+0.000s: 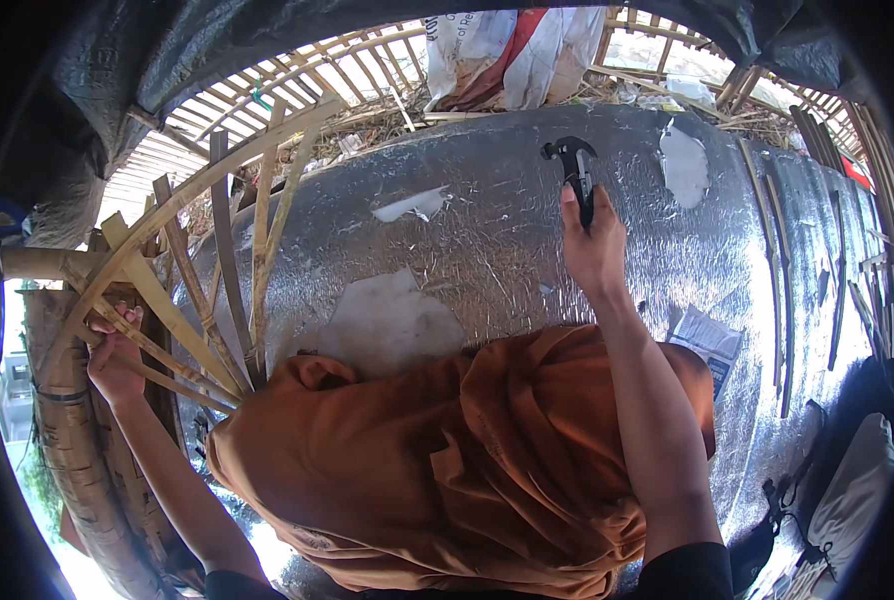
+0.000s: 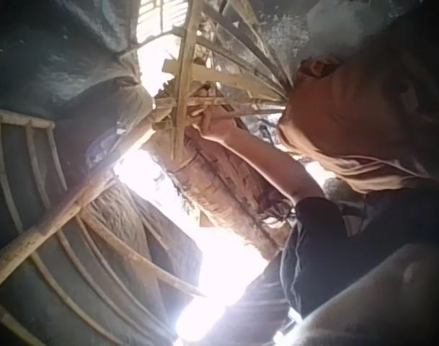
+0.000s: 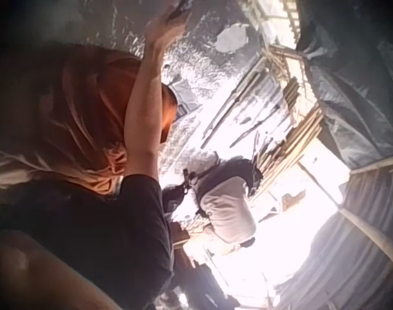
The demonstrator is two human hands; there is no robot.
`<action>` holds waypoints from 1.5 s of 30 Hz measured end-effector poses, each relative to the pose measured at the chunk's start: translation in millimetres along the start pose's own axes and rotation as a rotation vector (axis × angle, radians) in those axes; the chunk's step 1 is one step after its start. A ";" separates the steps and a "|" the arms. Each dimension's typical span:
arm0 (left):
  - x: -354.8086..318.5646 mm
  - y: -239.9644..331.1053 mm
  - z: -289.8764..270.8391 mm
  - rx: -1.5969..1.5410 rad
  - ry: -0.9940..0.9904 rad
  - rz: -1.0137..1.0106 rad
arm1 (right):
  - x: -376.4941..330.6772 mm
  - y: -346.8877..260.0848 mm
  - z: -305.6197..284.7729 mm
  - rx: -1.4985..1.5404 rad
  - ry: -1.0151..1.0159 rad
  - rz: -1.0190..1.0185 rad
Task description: The person assembles a bamboo structure by aligning thin bamboo strips and securing them with a hammer.
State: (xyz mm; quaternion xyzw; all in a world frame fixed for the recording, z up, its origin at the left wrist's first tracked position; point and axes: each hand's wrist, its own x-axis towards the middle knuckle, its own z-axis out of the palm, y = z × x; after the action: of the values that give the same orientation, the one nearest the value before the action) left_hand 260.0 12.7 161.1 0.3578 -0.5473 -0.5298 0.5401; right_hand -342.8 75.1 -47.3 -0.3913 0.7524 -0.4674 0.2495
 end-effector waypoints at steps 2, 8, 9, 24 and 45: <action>-6.6 3.2 -4.7 0.008 0.023 0.010 | -0.1 2.6 0.8 0.004 0.000 -0.001; -15.1 21.1 -11.7 -0.097 0.028 0.042 | -3.6 0.1 3.6 -0.027 -0.003 0.022; -15.5 25.6 -13.4 -0.110 0.029 0.056 | -5.7 -5.7 4.0 -0.046 -0.002 -0.017; 0.4 101.8 6.9 -0.241 -0.053 0.323 | -54.6 -112.2 25.1 0.158 -0.186 -0.248; 76.2 88.7 145.6 -0.492 -0.274 0.266 | -21.8 -226.3 -43.3 1.018 -0.221 -0.213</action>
State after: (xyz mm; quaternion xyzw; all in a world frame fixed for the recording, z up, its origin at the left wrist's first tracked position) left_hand 122.5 -16.4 284.1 0.0672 -0.5124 -0.6142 0.5963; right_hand -282.0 56.9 175.2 -0.3419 0.3555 -0.7524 0.4366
